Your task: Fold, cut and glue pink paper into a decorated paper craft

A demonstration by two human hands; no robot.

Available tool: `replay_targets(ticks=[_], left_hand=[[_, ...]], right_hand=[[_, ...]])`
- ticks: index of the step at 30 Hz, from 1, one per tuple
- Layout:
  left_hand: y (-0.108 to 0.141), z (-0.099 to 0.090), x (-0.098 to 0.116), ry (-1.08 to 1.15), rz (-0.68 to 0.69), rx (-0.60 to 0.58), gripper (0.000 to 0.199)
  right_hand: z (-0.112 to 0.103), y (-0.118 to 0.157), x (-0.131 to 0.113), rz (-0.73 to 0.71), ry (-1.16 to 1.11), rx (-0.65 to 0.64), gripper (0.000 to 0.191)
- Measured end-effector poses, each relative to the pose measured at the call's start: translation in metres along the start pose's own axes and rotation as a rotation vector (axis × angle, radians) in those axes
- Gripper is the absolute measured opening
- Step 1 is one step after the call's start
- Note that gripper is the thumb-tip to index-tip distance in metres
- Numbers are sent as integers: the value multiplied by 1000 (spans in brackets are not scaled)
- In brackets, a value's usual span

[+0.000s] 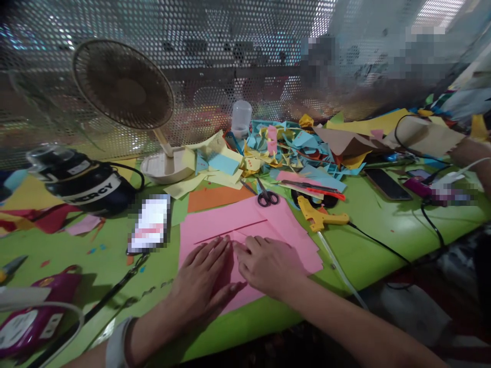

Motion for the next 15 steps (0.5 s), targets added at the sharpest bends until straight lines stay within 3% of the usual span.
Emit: replay_targets(ticks=[7,11,13,15], left_hand=[[-2,-5,-6,19,28,-70,73],[-2,-8,-13,54,87,-139,75],[-2,-9,-13,58,83,-140,78],[-2,-10,-12,52,65,-131,80]], right_hand=[[0,-1,-2,-98,58,-28,33],[0,-2,3,-101,-30,-47,34],[-6,-7,5,-64,-154,-48,31],[-14,-15,10,65,-283,-31,24]])
Point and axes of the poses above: each hand's wrist, its own y-axis away from the middle knuckle, its own z-axis out of the palm, x = y × z, the point moved 3 cm from there along -y, towards the middle knuckle, and after that the axes turned 9 degrees about -y, right-handed, at the moved point
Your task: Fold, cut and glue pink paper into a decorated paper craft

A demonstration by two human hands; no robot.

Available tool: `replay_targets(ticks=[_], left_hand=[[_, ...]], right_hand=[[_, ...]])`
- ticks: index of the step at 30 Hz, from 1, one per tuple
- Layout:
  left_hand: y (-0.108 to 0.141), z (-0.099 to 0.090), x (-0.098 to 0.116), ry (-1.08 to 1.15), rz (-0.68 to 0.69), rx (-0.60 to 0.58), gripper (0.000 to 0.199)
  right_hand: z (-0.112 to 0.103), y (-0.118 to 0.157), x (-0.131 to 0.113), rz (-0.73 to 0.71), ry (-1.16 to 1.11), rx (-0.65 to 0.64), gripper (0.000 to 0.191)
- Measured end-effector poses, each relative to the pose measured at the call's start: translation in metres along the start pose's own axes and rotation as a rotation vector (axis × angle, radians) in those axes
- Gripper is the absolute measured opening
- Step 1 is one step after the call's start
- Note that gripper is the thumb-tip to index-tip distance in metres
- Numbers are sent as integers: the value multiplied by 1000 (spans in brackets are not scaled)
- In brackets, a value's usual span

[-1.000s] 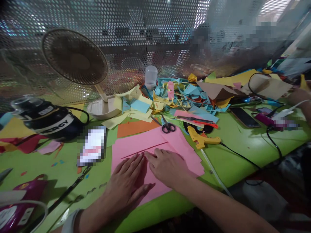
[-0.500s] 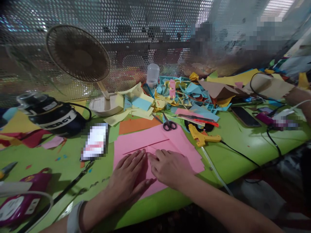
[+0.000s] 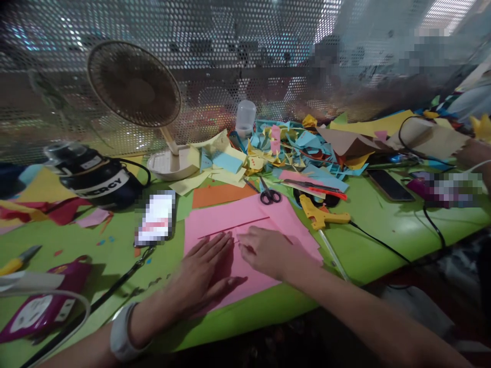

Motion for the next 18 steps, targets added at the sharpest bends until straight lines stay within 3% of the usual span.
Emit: replay_targets(ticks=[2,5,7,18], left_hand=[[0,0,2,-3,-11,9,81],[0,0,4,1,-7,26,81],[0,0,4,3,-1,39,80],[0,0,3,5,6,28,82]], right_hand=[[-8,-11,3,206,-149,-25,18],[-9,-26,8,498,-409,-249,17],[-5,-34,12,593,-538,-359,20],[10,-42,27,605,-863,-482,27]])
Point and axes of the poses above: each hand's wrist, its own y-axis away from the middle knuckle, its own z-axis out of the palm, x = y × z, the point moved 3 cm from there along -y, towards the middle knuckle, and after that the axes turned 9 degrees about -y, right-handed, at the moved point
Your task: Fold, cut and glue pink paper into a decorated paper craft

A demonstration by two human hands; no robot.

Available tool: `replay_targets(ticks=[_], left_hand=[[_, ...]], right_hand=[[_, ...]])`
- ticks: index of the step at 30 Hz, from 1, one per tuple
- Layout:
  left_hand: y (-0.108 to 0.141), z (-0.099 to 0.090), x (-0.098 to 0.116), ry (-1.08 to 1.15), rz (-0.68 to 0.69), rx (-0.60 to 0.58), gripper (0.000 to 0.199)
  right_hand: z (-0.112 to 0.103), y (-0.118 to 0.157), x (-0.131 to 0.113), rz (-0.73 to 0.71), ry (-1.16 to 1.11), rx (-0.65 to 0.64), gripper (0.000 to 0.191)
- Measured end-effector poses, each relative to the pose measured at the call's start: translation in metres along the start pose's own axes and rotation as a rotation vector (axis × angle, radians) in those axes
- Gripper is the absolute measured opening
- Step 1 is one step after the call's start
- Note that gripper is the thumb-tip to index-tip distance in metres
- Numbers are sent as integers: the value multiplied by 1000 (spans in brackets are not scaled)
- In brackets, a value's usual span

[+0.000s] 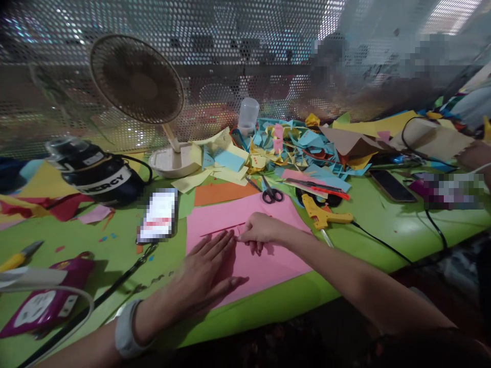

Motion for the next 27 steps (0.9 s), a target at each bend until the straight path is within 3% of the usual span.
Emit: replay_targets(ticks=[6,13,15,17,19,22,27], left_hand=[[0,-3,-1,-26,24,-11,81],[21,-8,-15,-29,-6,27,75],[22,-18,-23,30,-60,41,66],[14,-29,-33,126,-227,47,49],[0,-33,-39,260,-434,-38,45],[-25,-20,-33,658,-532,-352,51],[-46,-4,-28,876,-530,-467,59]], right_hand=[[0,3,0,-18,-52,-19,26],[0,3,3,13,-76,-16,26],[-1,3,3,15,-78,-16,26],[-2,2,3,7,-100,-22,26],[-2,1,4,-8,-116,-35,24],[-2,0,5,-12,-99,-45,22],[-1,2,4,20,-101,-37,20]])
Point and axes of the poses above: each hand's wrist, its own y-axis away from the middle knuckle, its own z-axis out of the palm, x = y × z, the point moved 3 cm from there along -y, towards the middle knuckle, and after that the axes turned 9 degrees about -y, right-handed, at the moved point
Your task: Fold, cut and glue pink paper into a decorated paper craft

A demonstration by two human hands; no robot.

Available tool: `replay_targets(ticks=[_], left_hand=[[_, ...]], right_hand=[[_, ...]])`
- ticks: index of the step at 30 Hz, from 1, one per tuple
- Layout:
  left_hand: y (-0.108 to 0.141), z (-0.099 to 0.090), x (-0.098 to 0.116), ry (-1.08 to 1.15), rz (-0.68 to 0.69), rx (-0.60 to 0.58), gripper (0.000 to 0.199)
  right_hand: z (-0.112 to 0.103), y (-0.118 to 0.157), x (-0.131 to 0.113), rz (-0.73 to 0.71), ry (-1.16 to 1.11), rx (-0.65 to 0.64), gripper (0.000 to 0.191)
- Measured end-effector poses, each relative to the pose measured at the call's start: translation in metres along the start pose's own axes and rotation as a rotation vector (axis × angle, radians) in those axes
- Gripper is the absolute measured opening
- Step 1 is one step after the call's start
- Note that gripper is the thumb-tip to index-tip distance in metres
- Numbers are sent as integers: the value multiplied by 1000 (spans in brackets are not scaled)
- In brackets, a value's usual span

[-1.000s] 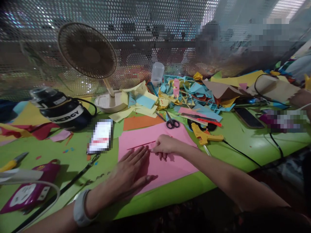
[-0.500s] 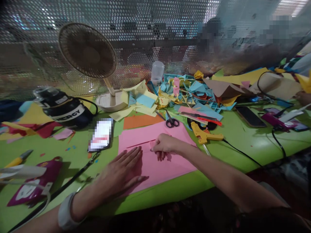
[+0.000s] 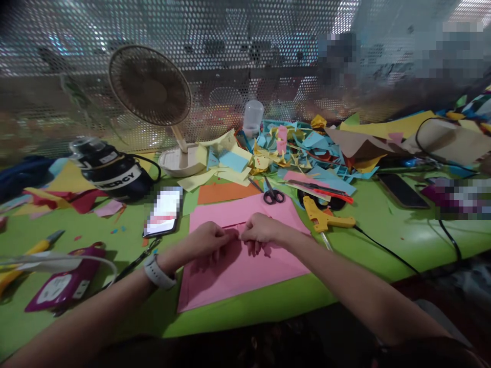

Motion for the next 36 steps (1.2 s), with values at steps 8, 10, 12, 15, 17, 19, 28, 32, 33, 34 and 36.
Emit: replay_targets(ticks=[8,10,12,15,17,19,28,32,33,34,36], left_hand=[[-9,-3,-11,177,15,-225,43],[-10,-6,-12,151,-18,-220,43],[-7,-9,-14,118,-43,-209,43],[2,-14,-21,120,-53,-207,42],[8,-17,-28,142,-44,-195,43],[13,-18,-34,144,-43,-172,45],[18,-30,-30,211,-63,59,50],[12,-37,-24,156,-4,282,44],[11,-40,-21,96,47,369,42],[10,-43,-17,23,109,455,40],[10,-47,-7,-111,236,578,38]], right_hand=[[1,4,-4,5,23,4,22],[1,3,-4,7,28,10,23],[0,2,-3,10,21,14,26],[-1,0,-1,20,3,12,27],[-1,-2,1,25,3,17,25],[-1,-1,2,18,9,23,25],[-14,9,1,-244,242,326,30],[-13,10,0,-324,426,396,19],[-13,10,0,-328,422,383,18],[-14,10,-1,-329,407,362,17],[-16,12,-6,-347,382,313,16]])
Point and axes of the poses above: each hand's wrist, its own y-axis away from the middle knuckle, its own z-axis out of the palm, x = y × z, the point moved 3 cm from there along -y, towards the middle knuckle, and after that the axes turned 9 degrees about -y, right-handed, at the moved point
